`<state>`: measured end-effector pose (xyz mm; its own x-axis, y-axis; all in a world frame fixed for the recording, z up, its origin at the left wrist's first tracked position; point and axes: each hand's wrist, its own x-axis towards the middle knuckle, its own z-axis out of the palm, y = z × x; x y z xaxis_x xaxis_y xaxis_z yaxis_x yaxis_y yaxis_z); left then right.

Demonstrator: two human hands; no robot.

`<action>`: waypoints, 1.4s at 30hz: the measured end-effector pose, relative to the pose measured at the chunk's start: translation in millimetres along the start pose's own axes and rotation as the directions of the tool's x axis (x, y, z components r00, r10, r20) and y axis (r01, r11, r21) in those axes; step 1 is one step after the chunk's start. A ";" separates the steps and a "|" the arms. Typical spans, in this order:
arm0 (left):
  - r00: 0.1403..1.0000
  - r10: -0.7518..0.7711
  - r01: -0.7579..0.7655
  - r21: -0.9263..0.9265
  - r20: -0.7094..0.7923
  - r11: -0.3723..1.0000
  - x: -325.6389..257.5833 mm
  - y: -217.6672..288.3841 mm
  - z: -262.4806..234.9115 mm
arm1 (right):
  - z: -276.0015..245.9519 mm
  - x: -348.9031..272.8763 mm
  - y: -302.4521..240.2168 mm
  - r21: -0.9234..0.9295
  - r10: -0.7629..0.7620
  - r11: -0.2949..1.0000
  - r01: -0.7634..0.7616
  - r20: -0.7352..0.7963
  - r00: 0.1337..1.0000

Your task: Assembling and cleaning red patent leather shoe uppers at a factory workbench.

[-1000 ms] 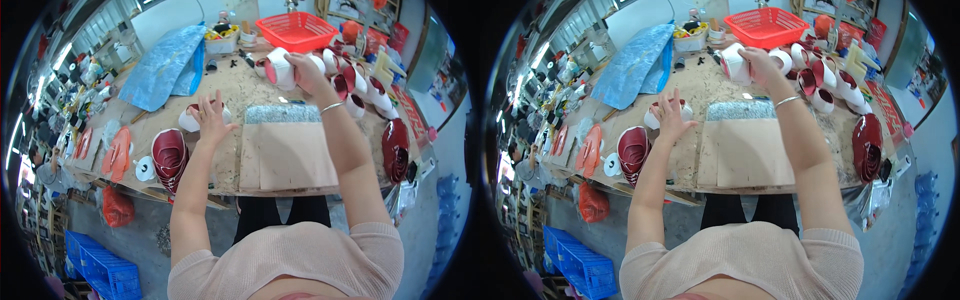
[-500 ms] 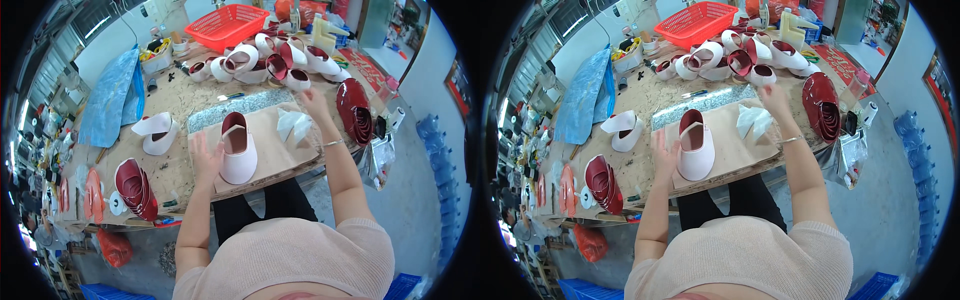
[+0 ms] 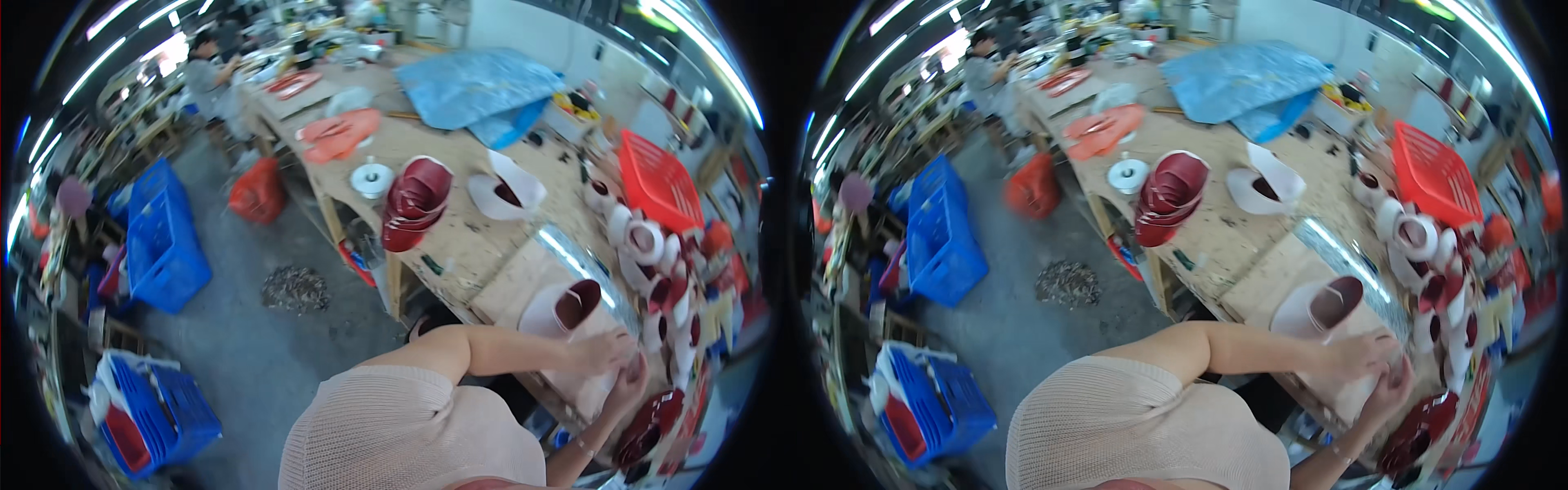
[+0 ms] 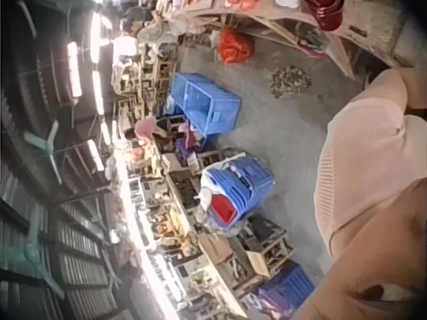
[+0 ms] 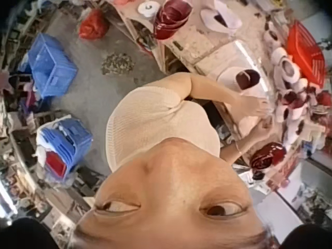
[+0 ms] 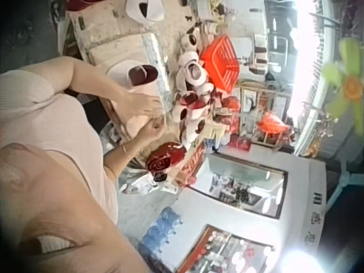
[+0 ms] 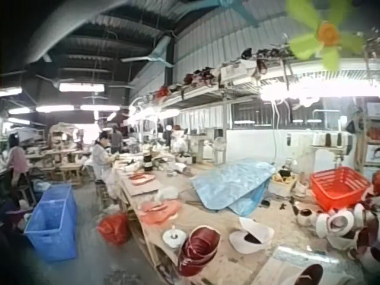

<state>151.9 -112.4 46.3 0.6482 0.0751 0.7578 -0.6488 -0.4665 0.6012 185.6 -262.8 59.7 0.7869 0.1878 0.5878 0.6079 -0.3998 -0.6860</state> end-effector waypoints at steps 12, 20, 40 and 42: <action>0.858 -0.510 0.434 -0.624 0.065 0.650 -34.1 23.8 -92.7 | 45.8 -36.0 -62.0 0.231 -0.131 0.970 0.082 0.207 0.970; 0.909 -0.404 0.380 -0.601 0.103 0.703 -39.3 19.3 -92.1 | 28.7 -44.4 -124.0 0.516 0.299 0.705 -0.486 0.405 0.864; 0.756 -0.603 0.319 -0.948 0.256 -0.002 -70.9 15.2 -87.0 | 26.0 -29.0 -69.3 0.814 0.419 0.161 -0.558 0.455 0.785; 0.746 -0.656 0.143 -0.990 0.118 -0.015 -71.9 17.4 -101.7 | 23.0 -7.4 -55.7 0.828 0.444 0.168 -0.535 0.421 0.791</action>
<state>53.4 -36.3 28.1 0.9557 0.2582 0.1413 -0.2922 0.8900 0.3501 148.4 -221.2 83.8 0.9368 0.3492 -0.0202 -0.2314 0.5753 -0.7845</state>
